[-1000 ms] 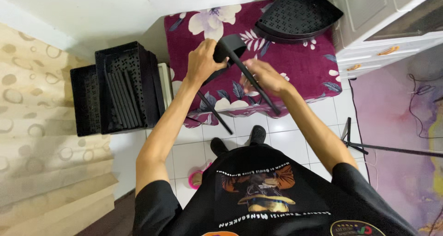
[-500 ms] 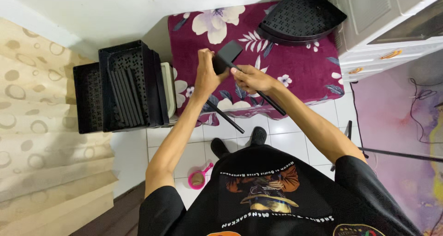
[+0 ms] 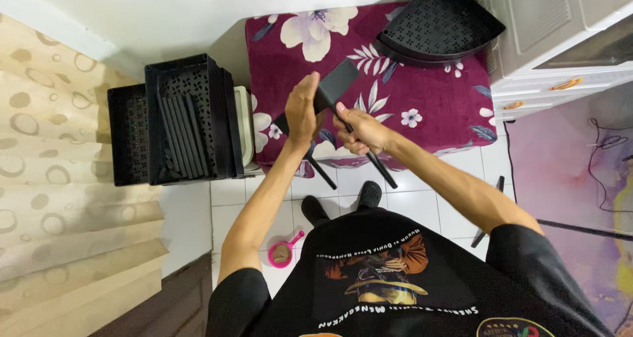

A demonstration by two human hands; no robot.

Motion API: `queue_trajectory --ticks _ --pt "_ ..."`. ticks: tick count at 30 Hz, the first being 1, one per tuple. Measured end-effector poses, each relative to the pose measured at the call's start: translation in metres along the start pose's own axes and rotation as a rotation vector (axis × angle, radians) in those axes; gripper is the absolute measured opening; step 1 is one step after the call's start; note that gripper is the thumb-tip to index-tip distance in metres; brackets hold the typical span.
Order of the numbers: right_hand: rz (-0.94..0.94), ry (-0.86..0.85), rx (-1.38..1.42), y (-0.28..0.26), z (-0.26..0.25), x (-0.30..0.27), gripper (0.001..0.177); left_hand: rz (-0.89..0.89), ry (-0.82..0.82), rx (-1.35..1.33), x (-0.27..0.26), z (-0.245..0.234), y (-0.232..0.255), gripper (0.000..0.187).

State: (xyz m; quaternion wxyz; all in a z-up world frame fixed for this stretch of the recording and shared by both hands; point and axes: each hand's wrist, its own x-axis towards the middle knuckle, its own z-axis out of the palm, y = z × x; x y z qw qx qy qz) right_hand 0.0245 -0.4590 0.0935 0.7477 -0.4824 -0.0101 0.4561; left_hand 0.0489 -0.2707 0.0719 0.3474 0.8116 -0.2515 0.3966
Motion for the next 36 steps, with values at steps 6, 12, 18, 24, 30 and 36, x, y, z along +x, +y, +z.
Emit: queue_trajectory --ticks 6,12,18,24,30,36 --pt "-0.123 -0.062 0.311 -0.002 0.016 -0.019 0.053 -0.026 -0.095 0.122 0.024 -0.009 -0.01 0.026" --pt "-0.583 0.413 -0.529 -0.003 -0.004 0.005 0.052 0.062 -0.324 0.313 0.046 -0.01 -0.023 0.021" --pt "-0.469 0.421 -0.332 -0.01 0.007 0.017 0.05 0.117 -0.253 0.432 0.06 -0.016 -0.03 0.018" --pt "-0.246 0.053 0.247 -0.011 0.043 -0.008 0.053 0.138 -0.08 0.188 0.056 -0.025 -0.016 0.028" --pt "-0.367 0.125 -0.03 -0.003 0.038 -0.018 0.053 0.115 -0.097 0.205 0.052 -0.025 -0.012 0.02" --pt "-0.774 0.747 -0.966 -0.001 0.023 -0.001 0.051 0.099 -0.151 0.344 0.05 -0.015 -0.015 0.015"
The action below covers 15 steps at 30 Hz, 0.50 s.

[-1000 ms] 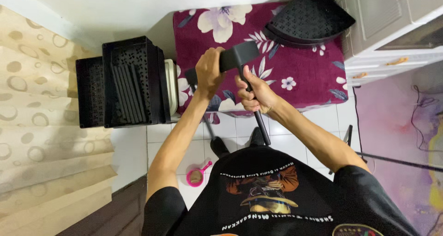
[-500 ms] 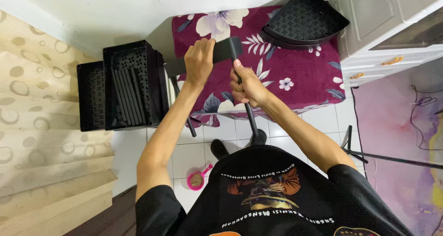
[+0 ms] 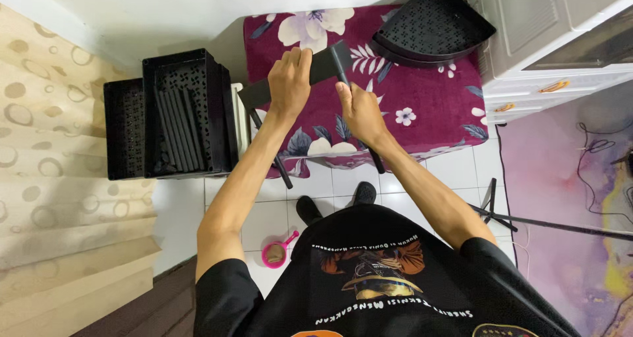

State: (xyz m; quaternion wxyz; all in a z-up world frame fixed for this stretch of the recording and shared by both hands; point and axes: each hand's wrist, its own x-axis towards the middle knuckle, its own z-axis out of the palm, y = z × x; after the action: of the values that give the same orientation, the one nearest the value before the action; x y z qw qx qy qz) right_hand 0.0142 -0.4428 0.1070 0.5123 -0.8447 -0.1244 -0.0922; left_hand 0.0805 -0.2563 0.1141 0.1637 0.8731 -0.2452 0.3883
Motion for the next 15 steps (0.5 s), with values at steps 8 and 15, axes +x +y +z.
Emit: queue_trajectory --ticks 8,15 --pt "0.746 -0.534 1.474 -0.015 -0.011 -0.019 0.055 0.068 0.075 -0.178 0.0 -0.01 0.003 0.02" --pt "0.194 -0.137 0.225 -0.008 -0.009 -0.008 0.049 0.019 0.044 -0.086 0.0 0.006 0.003 0.018"
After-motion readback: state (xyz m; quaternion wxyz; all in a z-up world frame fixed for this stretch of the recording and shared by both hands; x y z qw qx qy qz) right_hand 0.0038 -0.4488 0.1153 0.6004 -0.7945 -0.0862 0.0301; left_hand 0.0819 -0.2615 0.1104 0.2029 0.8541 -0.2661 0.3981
